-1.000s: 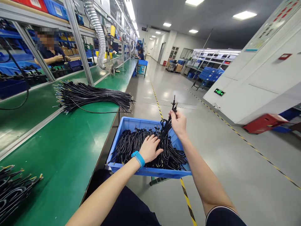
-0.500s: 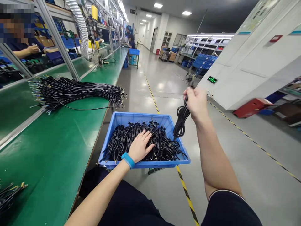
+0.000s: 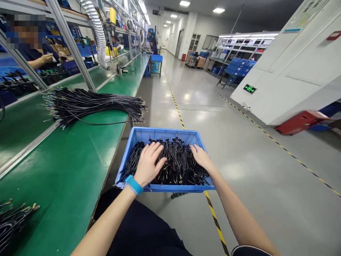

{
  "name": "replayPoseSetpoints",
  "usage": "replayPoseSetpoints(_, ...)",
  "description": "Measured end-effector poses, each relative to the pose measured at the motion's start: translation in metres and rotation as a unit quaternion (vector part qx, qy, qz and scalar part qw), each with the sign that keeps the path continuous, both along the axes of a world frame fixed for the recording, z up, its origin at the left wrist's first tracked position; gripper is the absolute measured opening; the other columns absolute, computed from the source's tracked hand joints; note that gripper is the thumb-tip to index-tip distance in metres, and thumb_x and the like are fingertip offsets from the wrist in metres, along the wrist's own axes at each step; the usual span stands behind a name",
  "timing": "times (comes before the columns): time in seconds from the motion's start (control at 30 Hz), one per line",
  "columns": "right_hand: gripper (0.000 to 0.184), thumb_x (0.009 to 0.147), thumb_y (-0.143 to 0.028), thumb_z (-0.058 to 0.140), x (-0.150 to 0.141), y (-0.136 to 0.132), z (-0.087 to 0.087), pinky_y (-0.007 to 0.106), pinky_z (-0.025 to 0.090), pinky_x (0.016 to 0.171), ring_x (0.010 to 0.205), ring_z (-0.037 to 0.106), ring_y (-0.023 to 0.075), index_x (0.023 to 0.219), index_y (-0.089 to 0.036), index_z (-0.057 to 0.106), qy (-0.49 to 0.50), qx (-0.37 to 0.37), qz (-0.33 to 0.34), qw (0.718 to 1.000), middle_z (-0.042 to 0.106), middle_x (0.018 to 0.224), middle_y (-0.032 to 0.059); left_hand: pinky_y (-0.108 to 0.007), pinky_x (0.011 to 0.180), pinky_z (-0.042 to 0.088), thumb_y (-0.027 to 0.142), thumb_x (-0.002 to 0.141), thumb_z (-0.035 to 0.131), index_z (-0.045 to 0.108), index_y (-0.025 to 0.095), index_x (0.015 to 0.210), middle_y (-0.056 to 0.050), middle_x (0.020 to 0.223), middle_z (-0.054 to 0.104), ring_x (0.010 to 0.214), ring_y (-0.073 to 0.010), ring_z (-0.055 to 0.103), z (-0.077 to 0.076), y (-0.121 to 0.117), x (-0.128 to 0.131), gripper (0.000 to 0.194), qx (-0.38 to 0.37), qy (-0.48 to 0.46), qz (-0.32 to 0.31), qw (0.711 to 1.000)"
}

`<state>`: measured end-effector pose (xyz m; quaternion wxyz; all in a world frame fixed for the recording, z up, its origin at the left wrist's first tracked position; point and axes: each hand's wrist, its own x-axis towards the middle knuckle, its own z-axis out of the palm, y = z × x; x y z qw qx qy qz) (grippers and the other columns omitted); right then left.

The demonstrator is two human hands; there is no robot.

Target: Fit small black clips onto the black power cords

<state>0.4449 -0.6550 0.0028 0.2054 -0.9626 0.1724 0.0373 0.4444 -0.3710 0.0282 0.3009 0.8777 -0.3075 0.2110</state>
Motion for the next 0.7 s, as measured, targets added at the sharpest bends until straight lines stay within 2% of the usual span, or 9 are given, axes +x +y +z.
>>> replayPoseSetpoints(0.07, 0.062, 0.101, -0.048, 0.021, -0.016, 0.002, -0.005, 0.043, 0.032, 0.109, 0.133, 0.046, 0.0293, 0.145, -0.011, 0.041, 0.011, -0.01, 0.015, 1.0, 0.049, 0.144, 0.019, -0.056, 0.118, 0.027, 0.048, 0.095, 0.046, 0.047, 0.023, 0.141, -0.01, 0.148, 0.048, 0.142, -0.0299, 0.037, 0.002, 0.016, 0.006, 0.052, 0.02, 0.013, 0.081, 0.996)
replayPoseSetpoints(0.13, 0.06, 0.101, -0.045, 0.022, -0.027, 0.008, -0.011, 0.044, 0.031, 0.109, 0.132, 0.049, 0.0286, 0.147, -0.011, 0.037, 0.017, -0.02, 0.032, 0.999, 0.054, 0.14, 0.0185, -0.058, 0.115, 0.028, 0.053, 0.094, 0.046, 0.048, 0.021, 0.141, -0.013, 0.15, 0.045, 0.142, -0.0347, 0.034, -0.007, 0.026, 0.01, 0.057, 0.065, 0.049, 0.132, 0.988)
replayPoseSetpoints(0.27, 0.063, 0.1, -0.045, 0.02, -0.031, 0.011, -0.017, 0.046, 0.03, 0.111, 0.136, 0.044, 0.0284, 0.148, -0.007, 0.035, 0.021, -0.03, 0.048, 0.998, 0.05, 0.143, 0.0203, -0.056, 0.11, 0.037, 0.056, 0.093, 0.045, 0.051, 0.018, 0.14, -0.016, 0.152, 0.041, 0.142, -0.0387, 0.033, -0.033, 0.033, 0.008, 0.061, 0.129, 0.123, 0.127, 0.976)
replayPoseSetpoints(0.33, 0.068, 0.099, -0.05, 0.022, -0.036, 0.008, -0.017, 0.046, 0.03, 0.112, 0.141, 0.037, 0.0289, 0.149, -0.005, 0.033, 0.008, -0.035, 0.047, 0.998, 0.041, 0.15, 0.0213, -0.055, 0.112, 0.035, 0.055, 0.095, 0.041, 0.046, 0.018, 0.143, -0.015, 0.154, 0.038, 0.143, -0.0361, 0.032, -0.037, 0.04, 0.005, 0.061, 0.118, 0.126, 0.126, 0.977)
replayPoseSetpoints(0.4, 0.072, 0.098, -0.055, 0.024, -0.051, 0.008, -0.019, 0.047, 0.029, 0.114, 0.144, 0.031, 0.0294, 0.15, -0.006, 0.03, -0.055, -0.056, 0.046, 0.996, 0.032, 0.155, 0.0207, -0.055, 0.115, 0.032, 0.051, 0.098, 0.036, 0.043, 0.019, 0.145, -0.014, 0.155, 0.037, 0.145, -0.0323, 0.03, -0.033, 0.051, -0.001, 0.058, 0.094, 0.109, 0.132, 0.981)
replayPoseSetpoints(0.47, 0.071, 0.098, -0.056, 0.024, -0.074, 0.013, -0.023, 0.048, 0.028, 0.116, 0.145, 0.028, 0.0283, 0.152, -0.01, 0.028, -0.159, -0.093, 0.064, 0.981, 0.027, 0.158, 0.017, -0.054, 0.117, 0.029, 0.05, 0.098, 0.035, 0.041, 0.02, 0.146, -0.013, 0.156, 0.035, 0.146, -0.03, 0.027, -0.026, 0.065, -0.009, 0.057, 0.09, 0.085, 0.133, 0.983)
replayPoseSetpoints(0.57, 0.065, 0.1, -0.049, 0.028, -0.107, 0.028, -0.029, 0.049, 0.029, 0.115, 0.145, 0.027, 0.0275, 0.155, -0.016, 0.019, -0.271, -0.147, 0.139, 0.941, 0.024, 0.16, 0.0117, -0.057, 0.118, 0.024, 0.055, 0.094, 0.044, 0.041, 0.023, 0.146, -0.011, 0.155, 0.038, 0.146, -0.0329, 0.027, -0.022, 0.077, -0.023, 0.061, 0.143, 0.055, 0.112, 0.982)
replayPoseSetpoints(0.7, 0.064, 0.099, -0.04, 0.034, -0.115, 0.035, -0.034, 0.055, 0.034, 0.112, 0.141, 0.036, 0.0316, 0.157, -0.023, 0.015, -0.346, -0.189, 0.193, 0.898, 0.028, 0.159, 0.009, -0.059, 0.115, 0.029, 0.057, 0.091, 0.048, 0.044, 0.023, 0.144, -0.014, 0.145, 0.05, 0.136, -0.034, 0.044, -0.026, 0.07, -0.034, 0.063, 0.194, 0.059, 0.128, 0.971)
